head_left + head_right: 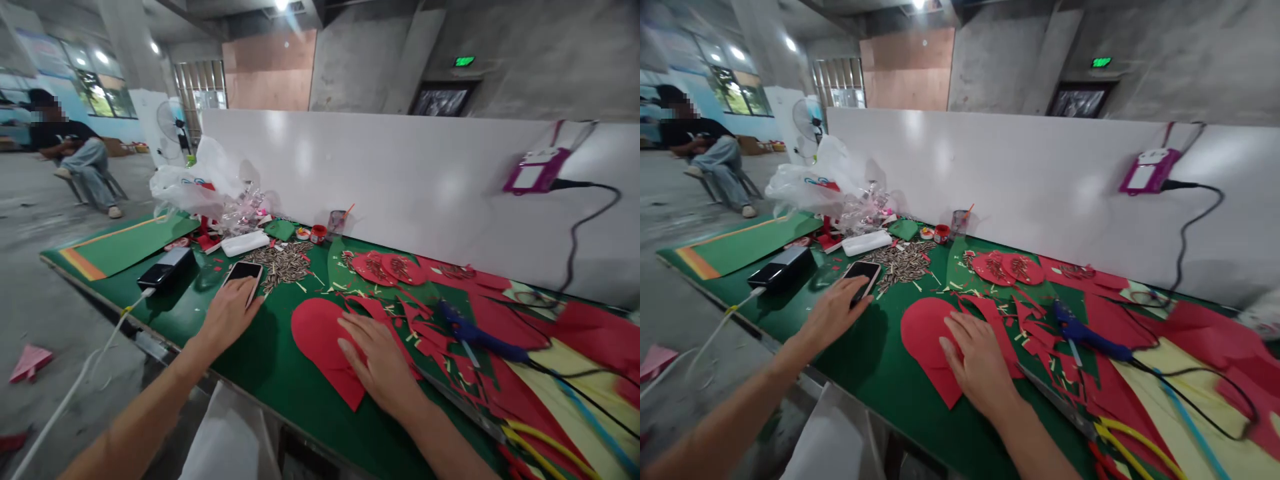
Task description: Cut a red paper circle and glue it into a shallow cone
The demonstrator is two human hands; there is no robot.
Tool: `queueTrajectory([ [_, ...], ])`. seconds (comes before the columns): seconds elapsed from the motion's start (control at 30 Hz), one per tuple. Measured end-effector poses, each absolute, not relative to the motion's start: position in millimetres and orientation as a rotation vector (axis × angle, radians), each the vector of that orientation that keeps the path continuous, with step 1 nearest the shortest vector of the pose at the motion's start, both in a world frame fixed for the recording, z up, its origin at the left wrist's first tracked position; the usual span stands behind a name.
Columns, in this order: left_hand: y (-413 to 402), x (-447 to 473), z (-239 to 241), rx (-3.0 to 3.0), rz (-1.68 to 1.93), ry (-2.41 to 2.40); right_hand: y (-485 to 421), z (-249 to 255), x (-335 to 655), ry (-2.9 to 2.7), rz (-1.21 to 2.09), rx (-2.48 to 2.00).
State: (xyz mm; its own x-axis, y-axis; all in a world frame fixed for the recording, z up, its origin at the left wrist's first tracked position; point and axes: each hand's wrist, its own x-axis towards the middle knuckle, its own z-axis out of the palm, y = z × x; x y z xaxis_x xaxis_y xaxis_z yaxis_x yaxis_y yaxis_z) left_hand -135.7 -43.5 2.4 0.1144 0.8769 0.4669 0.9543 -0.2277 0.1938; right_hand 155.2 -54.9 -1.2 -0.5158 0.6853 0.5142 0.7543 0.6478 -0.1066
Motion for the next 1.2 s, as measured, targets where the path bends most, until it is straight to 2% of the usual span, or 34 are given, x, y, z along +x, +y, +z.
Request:
queueTrajectory([
  [0.17,-3.0,-151.9,5.1,-1.991,-0.422,-2.218,-58.3,-5.2,152.2,-2.269,-0.181,-1.101],
  [0.33,11.0,-136.9,2.1,-1.984,-0.315,-2.344,-58.4,-7.9,152.0,-2.239,-0.164,-1.043],
  [1.0,9.1,-124.1,-0.2,-1.778,-0.37,-2.485,-45.3,-23.3,165.6,-2.273,-0.112,-0.981],
  [1.2,-17.4,-152.7,1.0,-1.909,-0.616,-2.508,-43.7,-19.3,167.0,-2.247,-0.134,-1.022],
])
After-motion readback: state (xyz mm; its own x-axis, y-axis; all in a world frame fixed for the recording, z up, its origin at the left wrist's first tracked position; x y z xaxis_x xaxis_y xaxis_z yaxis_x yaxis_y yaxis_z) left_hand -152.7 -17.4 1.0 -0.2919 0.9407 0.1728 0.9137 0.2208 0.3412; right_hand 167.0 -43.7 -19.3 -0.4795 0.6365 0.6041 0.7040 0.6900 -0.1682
